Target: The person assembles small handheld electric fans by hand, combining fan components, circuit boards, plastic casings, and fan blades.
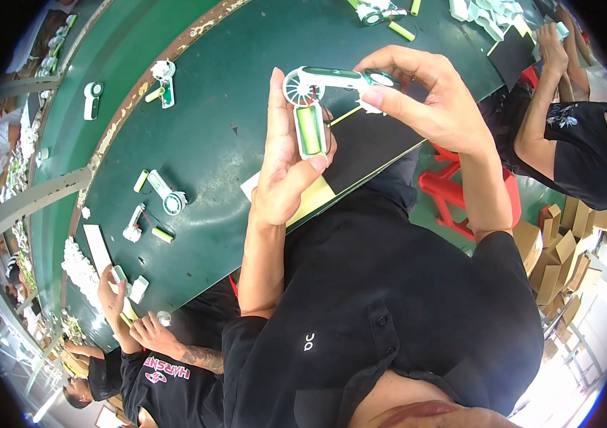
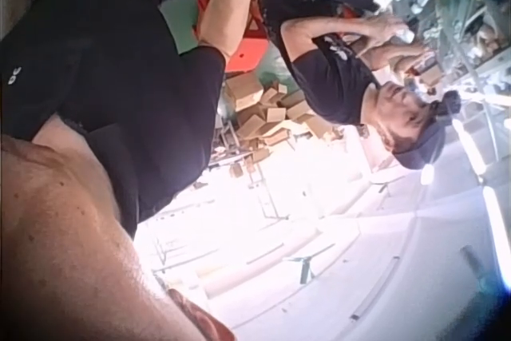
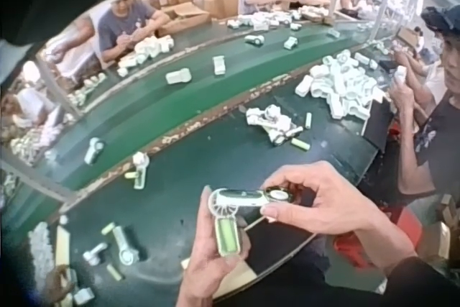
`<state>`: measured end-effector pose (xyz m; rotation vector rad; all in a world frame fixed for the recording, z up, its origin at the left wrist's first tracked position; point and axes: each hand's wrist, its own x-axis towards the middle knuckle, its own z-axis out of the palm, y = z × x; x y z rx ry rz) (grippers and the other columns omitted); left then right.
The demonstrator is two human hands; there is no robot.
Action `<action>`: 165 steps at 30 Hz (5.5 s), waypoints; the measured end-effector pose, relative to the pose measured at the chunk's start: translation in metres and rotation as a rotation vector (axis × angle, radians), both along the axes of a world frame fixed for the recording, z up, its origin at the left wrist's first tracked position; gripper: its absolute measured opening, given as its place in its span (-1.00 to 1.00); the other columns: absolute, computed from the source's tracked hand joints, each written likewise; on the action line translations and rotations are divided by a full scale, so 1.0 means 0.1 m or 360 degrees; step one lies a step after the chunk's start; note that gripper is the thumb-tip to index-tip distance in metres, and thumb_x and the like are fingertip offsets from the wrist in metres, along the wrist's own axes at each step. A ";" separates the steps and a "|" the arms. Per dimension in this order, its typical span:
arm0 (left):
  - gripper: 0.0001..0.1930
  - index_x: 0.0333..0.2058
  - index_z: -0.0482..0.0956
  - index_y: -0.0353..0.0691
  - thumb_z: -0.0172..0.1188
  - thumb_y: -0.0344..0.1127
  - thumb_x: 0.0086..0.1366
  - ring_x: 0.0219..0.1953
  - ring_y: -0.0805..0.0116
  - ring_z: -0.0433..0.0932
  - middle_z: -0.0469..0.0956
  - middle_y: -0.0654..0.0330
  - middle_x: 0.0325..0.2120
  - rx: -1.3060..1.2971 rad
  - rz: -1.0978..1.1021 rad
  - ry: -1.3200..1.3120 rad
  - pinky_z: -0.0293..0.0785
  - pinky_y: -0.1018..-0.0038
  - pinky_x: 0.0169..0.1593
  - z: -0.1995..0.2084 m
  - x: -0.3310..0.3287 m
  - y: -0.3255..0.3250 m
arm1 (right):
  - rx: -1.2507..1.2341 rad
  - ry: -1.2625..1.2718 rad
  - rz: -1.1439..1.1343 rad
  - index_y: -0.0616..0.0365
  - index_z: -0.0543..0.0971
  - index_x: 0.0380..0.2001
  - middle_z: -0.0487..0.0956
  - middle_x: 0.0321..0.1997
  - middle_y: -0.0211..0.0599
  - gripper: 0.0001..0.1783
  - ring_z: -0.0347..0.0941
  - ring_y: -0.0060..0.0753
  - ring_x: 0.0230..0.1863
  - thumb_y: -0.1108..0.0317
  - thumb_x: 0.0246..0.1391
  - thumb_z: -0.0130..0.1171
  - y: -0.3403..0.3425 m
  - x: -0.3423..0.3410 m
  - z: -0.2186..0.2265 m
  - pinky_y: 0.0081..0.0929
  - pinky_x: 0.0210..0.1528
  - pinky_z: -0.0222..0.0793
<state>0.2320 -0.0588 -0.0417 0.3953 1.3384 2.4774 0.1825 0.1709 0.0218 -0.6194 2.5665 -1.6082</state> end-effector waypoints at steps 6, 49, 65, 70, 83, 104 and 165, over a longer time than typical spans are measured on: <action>-0.07 0.57 -0.25 -0.06 0.11 -0.26 0.37 -0.37 0.44 0.42 0.38 0.04 0.02 0.0048 0.0116 -0.0190 0.39 0.50 -0.32 0.05 0.00 0.02 | 0.0165 0.0037 0.0031 0.22 0.65 -0.29 0.60 -0.47 -0.44 -0.71 0.40 -0.60 -0.47 0.21 0.08 0.42 0.04 0.05 0.14 -0.56 -0.37 0.27; 0.06 0.57 -0.45 -0.07 0.15 -0.42 0.33 -0.24 0.45 0.39 0.29 0.09 0.14 -0.0368 0.0103 0.0186 0.44 0.51 -0.15 0.10 0.04 -0.05 | 0.0154 -0.0022 -0.0057 0.23 0.65 -0.26 0.55 -0.48 -0.45 -0.70 0.35 -0.62 -0.49 0.20 0.11 0.40 -0.08 -0.04 0.14 -0.56 -0.40 0.26; -0.15 0.55 -0.46 -0.15 -0.03 -0.36 0.57 -0.36 0.49 0.39 0.35 0.07 0.08 -0.0398 0.0150 0.0025 0.41 0.54 -0.30 0.06 0.06 -0.14 | 0.0052 -0.0025 -0.0127 0.27 0.67 -0.18 0.55 -0.56 -0.38 -0.60 0.41 -0.62 -0.55 0.10 0.19 0.40 -0.28 -0.21 -0.23 -0.54 -0.49 0.28; -0.18 0.55 -0.42 -0.18 -0.06 -0.27 0.58 -0.39 0.48 0.39 0.38 0.10 0.03 -0.0342 0.0132 -0.0051 0.37 0.56 -0.36 0.00 0.06 -0.11 | 0.0167 0.0101 -0.0173 0.28 0.68 -0.18 0.55 -0.58 -0.34 -0.56 0.43 -0.55 -0.56 0.06 0.16 0.41 -0.30 -0.23 -0.23 -0.51 -0.48 0.30; -0.33 0.52 -0.15 -0.20 -0.09 -0.29 0.58 -0.43 0.53 0.37 0.46 0.14 -0.02 -0.0064 0.0450 -0.0230 0.31 0.61 -0.39 -0.15 0.05 -0.23 | 0.0360 0.0436 -0.0214 0.18 0.65 -0.04 0.63 -0.20 -0.20 -0.56 0.60 -0.21 -0.25 0.11 0.14 0.40 -0.27 -0.03 -0.47 -0.32 -0.29 0.51; -0.31 0.56 -0.21 -0.15 -0.19 -0.51 0.55 -0.45 0.63 0.32 0.44 0.13 -0.01 -0.0450 0.0574 0.0010 0.38 0.62 -0.34 -0.61 0.22 -0.14 | 0.0604 0.0313 0.0782 0.26 0.54 -0.30 0.51 -0.29 -0.25 -0.86 0.53 -0.11 -0.17 0.53 0.02 0.23 -0.41 0.34 -0.87 -0.20 -0.12 0.48; -0.21 0.55 -0.35 -0.28 -0.16 -0.42 0.48 -0.35 0.49 0.38 0.42 0.09 0.11 -0.0572 0.0312 0.0114 0.37 0.53 -0.24 0.01 0.38 0.00 | -0.0073 0.0417 0.0265 0.14 0.43 0.17 0.60 -0.39 -0.30 -0.36 0.59 -0.19 -0.17 0.61 -0.05 0.26 -0.55 0.03 -0.09 -0.26 -0.15 0.51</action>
